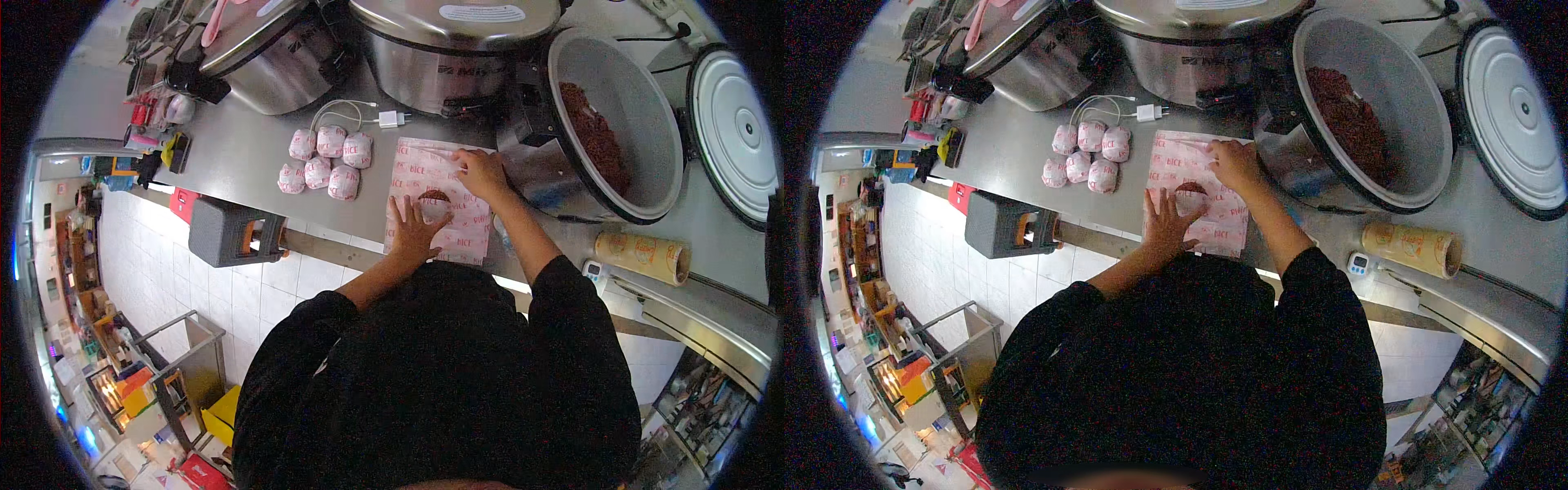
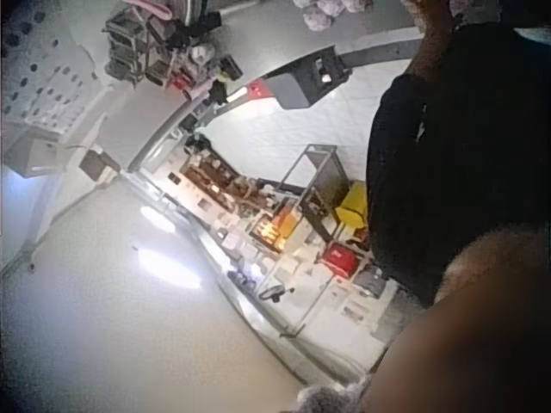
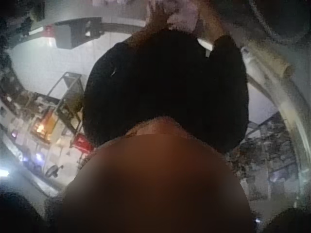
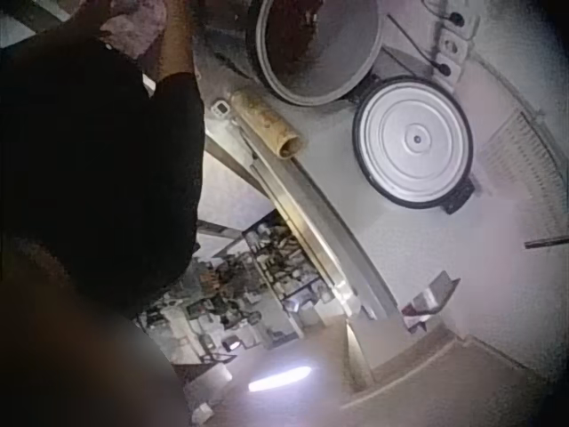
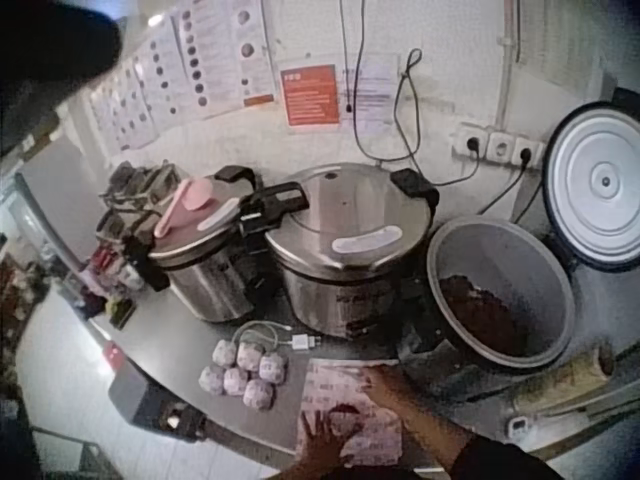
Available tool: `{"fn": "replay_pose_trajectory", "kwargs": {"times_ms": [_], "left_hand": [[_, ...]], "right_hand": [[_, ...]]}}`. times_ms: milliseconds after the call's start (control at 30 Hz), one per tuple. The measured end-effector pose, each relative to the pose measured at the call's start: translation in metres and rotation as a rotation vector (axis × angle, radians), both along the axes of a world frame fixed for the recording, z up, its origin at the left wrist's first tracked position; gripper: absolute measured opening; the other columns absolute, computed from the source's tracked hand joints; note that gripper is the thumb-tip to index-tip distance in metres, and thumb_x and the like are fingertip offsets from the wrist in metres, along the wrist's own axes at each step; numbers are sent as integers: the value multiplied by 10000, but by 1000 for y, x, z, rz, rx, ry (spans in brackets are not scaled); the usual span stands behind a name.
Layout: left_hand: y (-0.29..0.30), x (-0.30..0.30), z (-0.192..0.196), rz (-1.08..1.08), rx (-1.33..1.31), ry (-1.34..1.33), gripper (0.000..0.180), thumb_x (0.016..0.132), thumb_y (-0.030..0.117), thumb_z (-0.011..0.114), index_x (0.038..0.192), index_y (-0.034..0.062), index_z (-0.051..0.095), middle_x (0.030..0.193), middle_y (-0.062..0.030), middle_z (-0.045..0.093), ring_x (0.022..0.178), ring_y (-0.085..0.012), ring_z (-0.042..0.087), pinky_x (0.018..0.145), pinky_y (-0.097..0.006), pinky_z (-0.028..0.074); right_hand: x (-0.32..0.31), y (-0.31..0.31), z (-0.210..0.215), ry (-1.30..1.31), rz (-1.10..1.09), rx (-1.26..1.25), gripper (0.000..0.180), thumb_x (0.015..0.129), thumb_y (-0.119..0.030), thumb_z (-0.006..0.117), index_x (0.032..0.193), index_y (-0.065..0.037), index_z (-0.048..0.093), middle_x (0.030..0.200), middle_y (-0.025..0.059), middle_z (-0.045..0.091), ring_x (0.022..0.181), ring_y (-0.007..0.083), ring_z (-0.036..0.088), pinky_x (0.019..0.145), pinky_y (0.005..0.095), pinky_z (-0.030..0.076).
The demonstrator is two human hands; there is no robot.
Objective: Scooping portions of red rice into a cup and wrapping them in individual paper wrappers.
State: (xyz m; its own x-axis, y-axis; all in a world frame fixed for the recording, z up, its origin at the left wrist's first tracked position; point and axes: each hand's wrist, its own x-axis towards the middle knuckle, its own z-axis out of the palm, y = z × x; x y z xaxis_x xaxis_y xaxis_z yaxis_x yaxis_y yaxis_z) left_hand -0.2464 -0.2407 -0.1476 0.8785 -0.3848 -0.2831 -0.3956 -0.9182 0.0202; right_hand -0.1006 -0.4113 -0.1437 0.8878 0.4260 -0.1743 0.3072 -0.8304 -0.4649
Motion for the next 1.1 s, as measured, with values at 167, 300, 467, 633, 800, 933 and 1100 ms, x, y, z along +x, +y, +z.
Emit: {"fn": "replay_pose_trajectory", "kwargs": {"times_ms": [167,300,467,633,800,933,1100], "left_hand": [[2,-3,-5,12,-31,-47,774,741,596,632,1417,423,299,1361,-293,386,1339,-482,234,1014,-742,-8],[8,-5,2,76,-93,118,702,754,571,629,1387,398,380,1301,-279,442,1295,-464,316,1043,-712,37],[60,-26,-9,8,-556,-218,452,806,333,675,1241,318,551,1197,-113,522,1180,-332,438,1047,-572,235],[63,-13,4,82,-404,-385,390,797,134,615,1145,308,590,1173,18,540,1144,-219,480,988,-532,253],[70,28,-20,-71,-379,-400,244,798,179,610,1019,274,652,1011,74,631,1092,-172,513,974,-531,249],[94,27,-37,-220,-350,-382,234,794,232,625,1024,253,661,991,80,652,1107,-178,513,1008,-534,253],[91,28,-32,-245,-522,-278,269,774,233,661,1041,197,657,1065,22,629,1134,-211,502,1033,-476,322]], "right_hand": [[-40,-4,26,-334,307,-47,190,771,-167,629,957,-156,667,989,50,618,1027,232,556,930,467,349],[-82,-17,6,-396,459,47,168,754,-152,611,910,-132,670,902,51,583,965,218,554,933,443,357],[-110,-30,-22,-412,372,163,180,762,-140,591,922,-111,669,934,46,579,988,210,549,935,441,372],[-116,-31,-32,-403,320,177,199,775,-150,582,952,-108,663,955,41,574,1011,205,546,941,465,376],[-119,-31,-30,-398,334,158,199,797,-139,571,972,-108,660,1010,40,587,1055,208,544,972,474,357],[-123,-29,-32,-342,310,176,234,799,-123,564,1013,-104,655,1065,51,591,1070,230,548,967,467,379],[-130,-28,-36,-296,154,301,195,834,-151,571,1006,-72,620,1103,108,588,1039,275,571,889,420,461]]}}
